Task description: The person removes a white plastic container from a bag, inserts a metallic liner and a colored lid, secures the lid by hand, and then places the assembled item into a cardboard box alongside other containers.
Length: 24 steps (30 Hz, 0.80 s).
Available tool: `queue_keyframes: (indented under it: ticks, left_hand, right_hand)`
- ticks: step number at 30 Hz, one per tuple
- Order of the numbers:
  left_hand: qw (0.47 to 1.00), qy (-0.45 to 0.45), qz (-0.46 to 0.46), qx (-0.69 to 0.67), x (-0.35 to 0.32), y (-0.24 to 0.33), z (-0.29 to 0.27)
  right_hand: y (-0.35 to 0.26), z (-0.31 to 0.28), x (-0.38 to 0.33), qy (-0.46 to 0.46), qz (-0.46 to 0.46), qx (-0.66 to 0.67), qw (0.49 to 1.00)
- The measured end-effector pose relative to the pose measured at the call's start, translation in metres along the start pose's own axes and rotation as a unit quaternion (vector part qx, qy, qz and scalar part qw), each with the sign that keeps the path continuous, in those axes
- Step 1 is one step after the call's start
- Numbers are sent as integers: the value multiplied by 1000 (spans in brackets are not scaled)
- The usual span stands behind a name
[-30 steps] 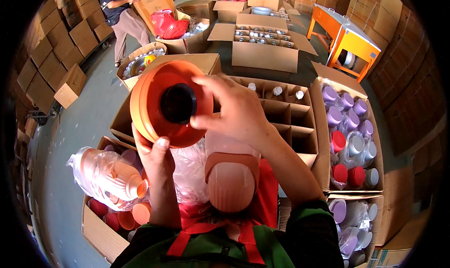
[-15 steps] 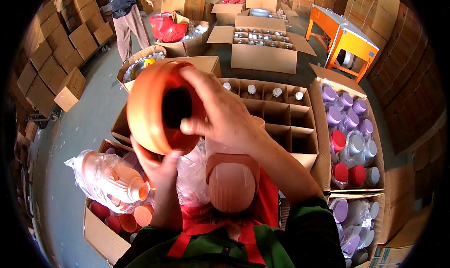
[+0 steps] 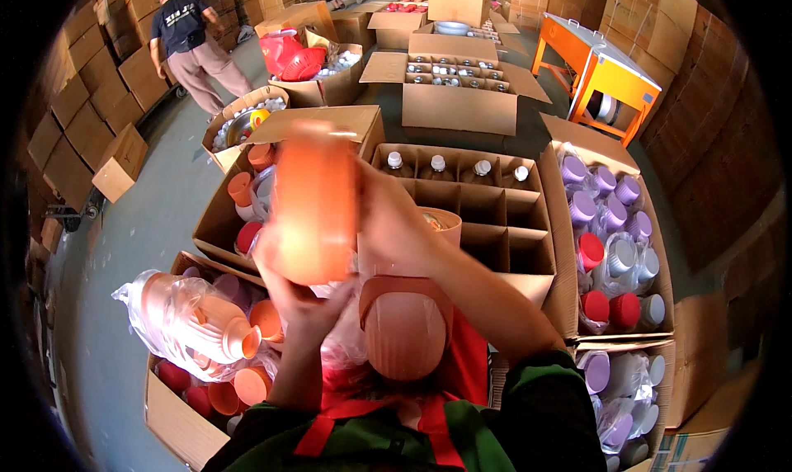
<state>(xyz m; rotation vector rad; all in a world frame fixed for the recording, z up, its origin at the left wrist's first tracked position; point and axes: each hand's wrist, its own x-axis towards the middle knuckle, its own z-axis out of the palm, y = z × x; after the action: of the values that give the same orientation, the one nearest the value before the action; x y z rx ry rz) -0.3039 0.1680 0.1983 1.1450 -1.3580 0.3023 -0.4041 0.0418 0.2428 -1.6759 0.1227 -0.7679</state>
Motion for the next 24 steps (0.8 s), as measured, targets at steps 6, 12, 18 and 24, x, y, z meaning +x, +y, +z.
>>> queue_keyframes:
  ticks: [6, 12, 18, 24]
  left_hand:
    - [921, 82, -231, -301, 0, 4, 2]
    - [964, -66, 206, 152, 8, -12, 7]
    - [940, -85, -253, -213, 44, -86, 11]
    - [739, -388, -328, -442, 46, -136, 52]
  right_hand:
    - [-2, 2, -4, 28, -194, -346, 918]
    - [5, -9, -14, 145, 67, 187, 969]
    - [41, -97, -6, 311, 55, -84, 945]
    - [102, -125, -16, 215, 152, -6, 965]
